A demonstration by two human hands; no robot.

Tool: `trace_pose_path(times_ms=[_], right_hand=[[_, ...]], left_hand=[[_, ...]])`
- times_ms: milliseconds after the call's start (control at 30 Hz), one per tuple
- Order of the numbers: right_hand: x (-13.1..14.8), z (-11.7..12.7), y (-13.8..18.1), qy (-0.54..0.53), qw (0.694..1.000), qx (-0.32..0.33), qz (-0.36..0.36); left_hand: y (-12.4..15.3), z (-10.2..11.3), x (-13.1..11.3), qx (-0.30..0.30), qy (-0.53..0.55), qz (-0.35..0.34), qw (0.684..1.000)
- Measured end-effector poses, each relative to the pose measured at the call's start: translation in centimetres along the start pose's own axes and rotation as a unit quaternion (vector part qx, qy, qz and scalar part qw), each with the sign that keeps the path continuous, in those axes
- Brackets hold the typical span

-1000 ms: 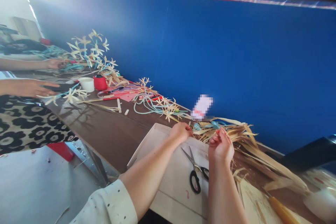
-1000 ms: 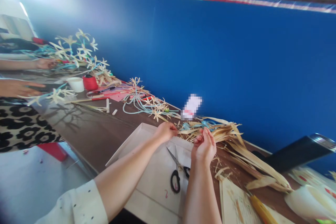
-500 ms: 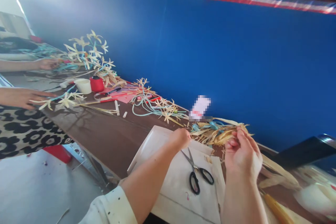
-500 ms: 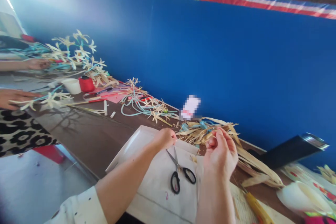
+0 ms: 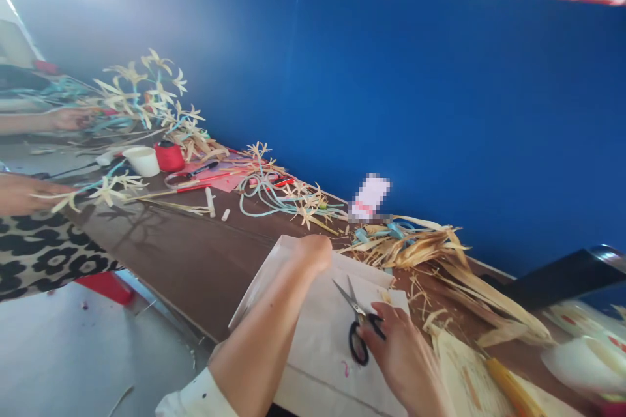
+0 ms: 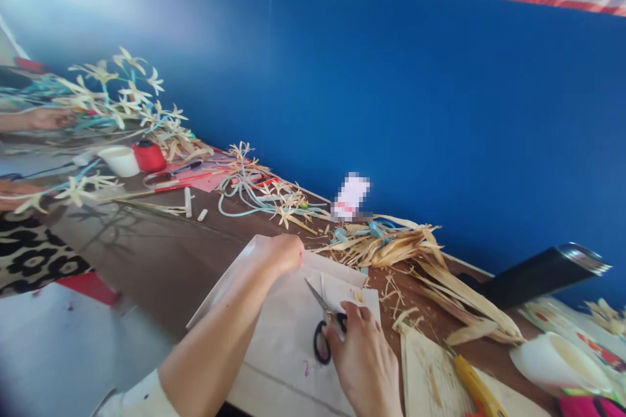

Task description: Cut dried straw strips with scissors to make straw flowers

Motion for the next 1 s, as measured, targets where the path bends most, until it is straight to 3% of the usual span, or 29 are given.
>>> trace_pose_path(times_ms=[200,367,467,667,833,1000], right_hand=[[0.0,0.0,0.3,0.013,1.0,0.022,0.004],[-0.3,-0.5,0.1,-0.01,1.0,0.027,0.003],[-0.1,-0.6,0.0,-0.016,0.999,0.032,0.007],[0.0,-0.6,-0.3,0.003,0.999,0.033,0.031],[-1.2,-0.5,-0.2,-0.023,0.999,0.027,0.021],[-1.8,-0.6,-0.2,-0.053,0.998,0.025,0.009]], left_hand=[[0.5,1.8,1.8,0.007,-0.012,0.047,0.999],[0.7,2.7,2.1,-0.088,0.032,0.082,0.992],[0.6,2.6,1.8,-0.12,0.046,0.066,0.99],[0.6,2.1,1.2,-0.11,0.074,0.042,0.99],[1.0,1.5,0.1,-0.035,0.091,-0.033,0.995],[1.0,0.1,-1.2,0.013,0.025,-0.058,0.998]])
Point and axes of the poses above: each hand's wrist, its own y-axis away from the middle knuckle, its own z-axis out of the back of the hand, x = y × z, the point moved 2 cm from there along -y, towards the middle knuckle, and after that the axes turned 1 degree about z, right-handed, at the moved point
